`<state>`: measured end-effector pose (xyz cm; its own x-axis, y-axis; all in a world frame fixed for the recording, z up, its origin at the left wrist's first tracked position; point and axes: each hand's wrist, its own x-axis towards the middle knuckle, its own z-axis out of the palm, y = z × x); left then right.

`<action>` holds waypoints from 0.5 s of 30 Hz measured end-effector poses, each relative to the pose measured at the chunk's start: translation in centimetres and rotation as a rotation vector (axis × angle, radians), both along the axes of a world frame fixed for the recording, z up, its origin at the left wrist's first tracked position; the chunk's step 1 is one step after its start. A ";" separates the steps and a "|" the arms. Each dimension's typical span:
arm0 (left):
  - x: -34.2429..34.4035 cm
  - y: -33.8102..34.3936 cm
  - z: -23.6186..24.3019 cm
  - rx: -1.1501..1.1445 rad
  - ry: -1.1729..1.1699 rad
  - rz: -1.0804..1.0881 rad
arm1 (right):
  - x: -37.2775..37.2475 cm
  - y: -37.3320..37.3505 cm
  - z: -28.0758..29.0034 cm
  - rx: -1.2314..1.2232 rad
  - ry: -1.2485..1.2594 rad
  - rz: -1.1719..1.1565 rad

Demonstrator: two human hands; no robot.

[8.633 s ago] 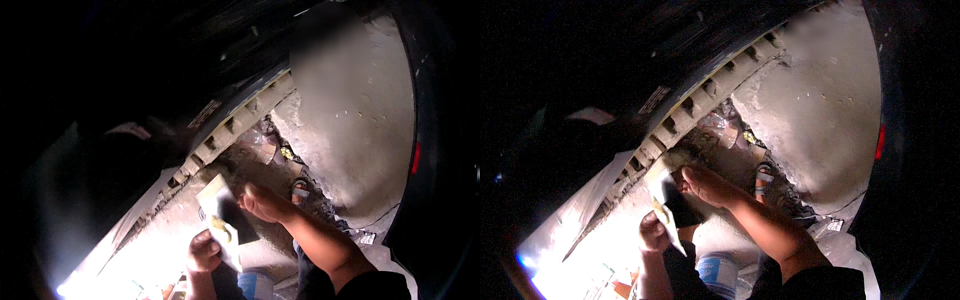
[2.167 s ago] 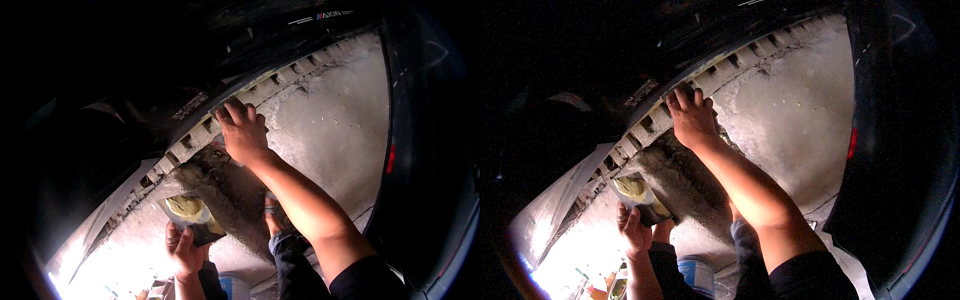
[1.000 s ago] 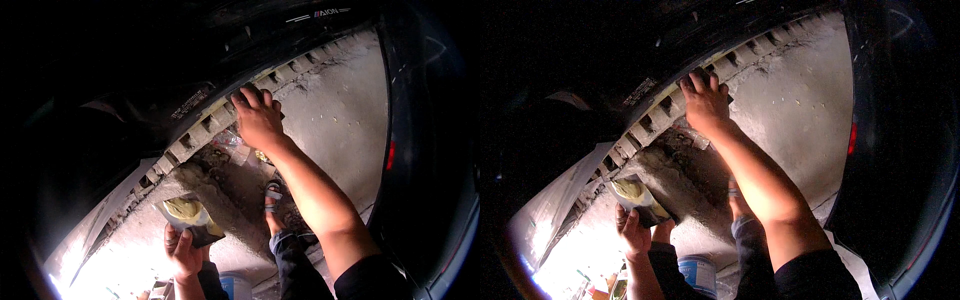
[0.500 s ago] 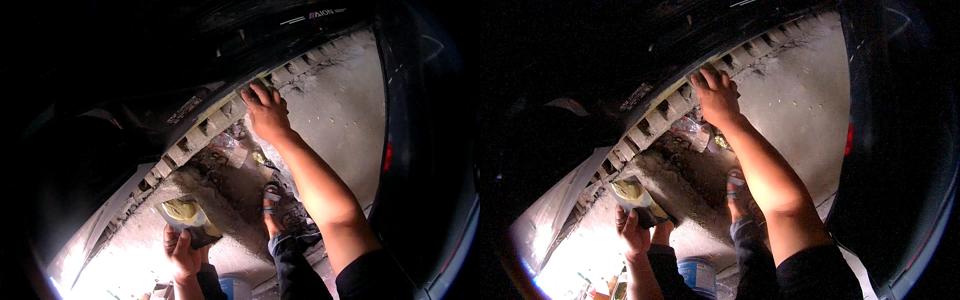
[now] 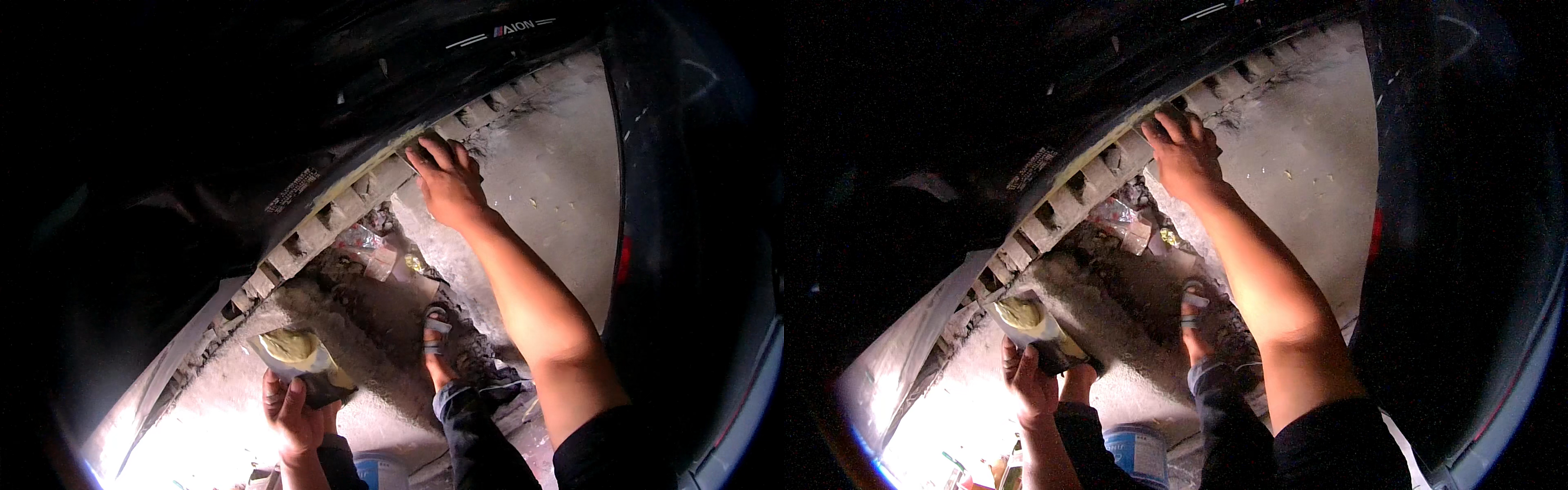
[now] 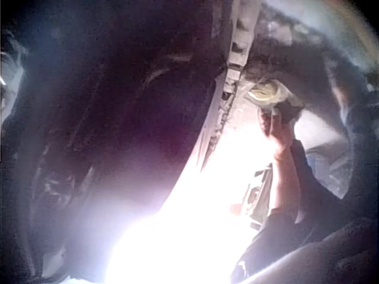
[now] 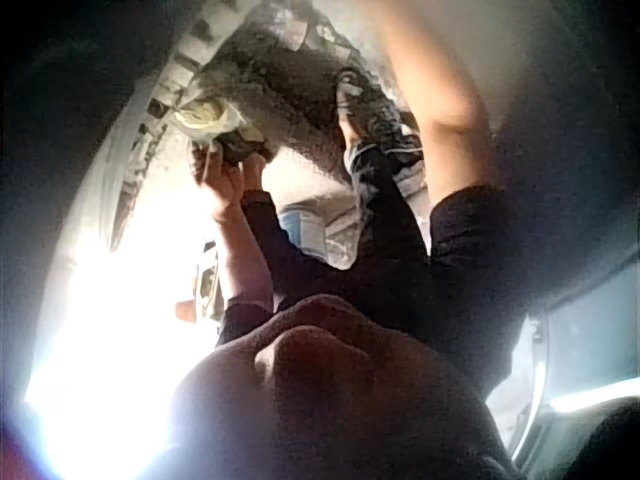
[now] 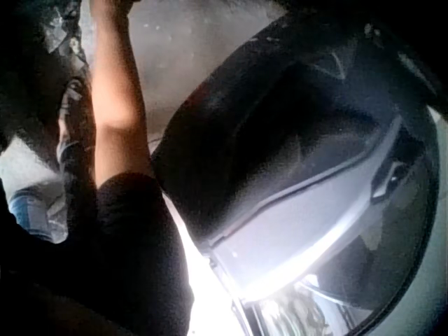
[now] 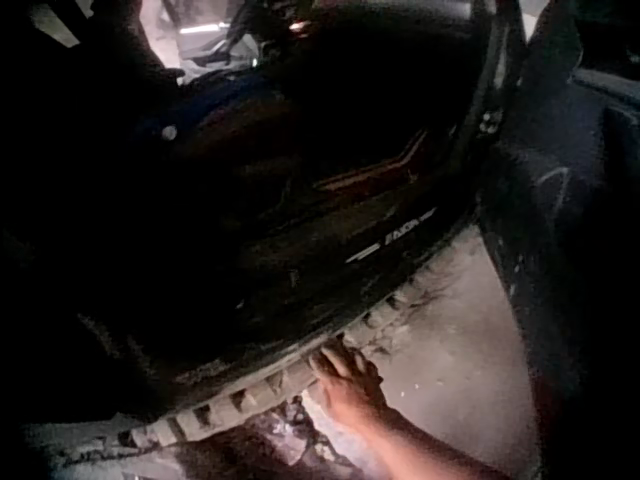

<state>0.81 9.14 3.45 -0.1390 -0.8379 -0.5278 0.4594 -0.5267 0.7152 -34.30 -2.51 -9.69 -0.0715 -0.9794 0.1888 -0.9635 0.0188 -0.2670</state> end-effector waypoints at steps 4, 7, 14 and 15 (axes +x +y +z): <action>0.0 0.0 0.1 0.010 -0.028 0.029 | -1.4 -1.4 2.3 0.186 0.022 -0.155; -0.1 0.1 0.1 0.013 -0.037 0.025 | -0.4 -2.3 3.2 0.352 0.000 -0.252; -0.4 0.1 0.1 -0.026 -0.040 -0.052 | 7.2 -0.6 2.7 0.306 -0.107 -0.171; -0.3 0.0 0.2 -0.017 -0.031 -0.035 | 7.5 -0.3 2.7 0.281 -0.072 -0.144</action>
<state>0.48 9.17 3.63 -0.1521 -0.8416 -0.5182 0.4188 -0.5298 0.7375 -26.77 -2.81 -6.98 -0.2167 -0.9713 -0.0979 -0.9244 0.2364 -0.2992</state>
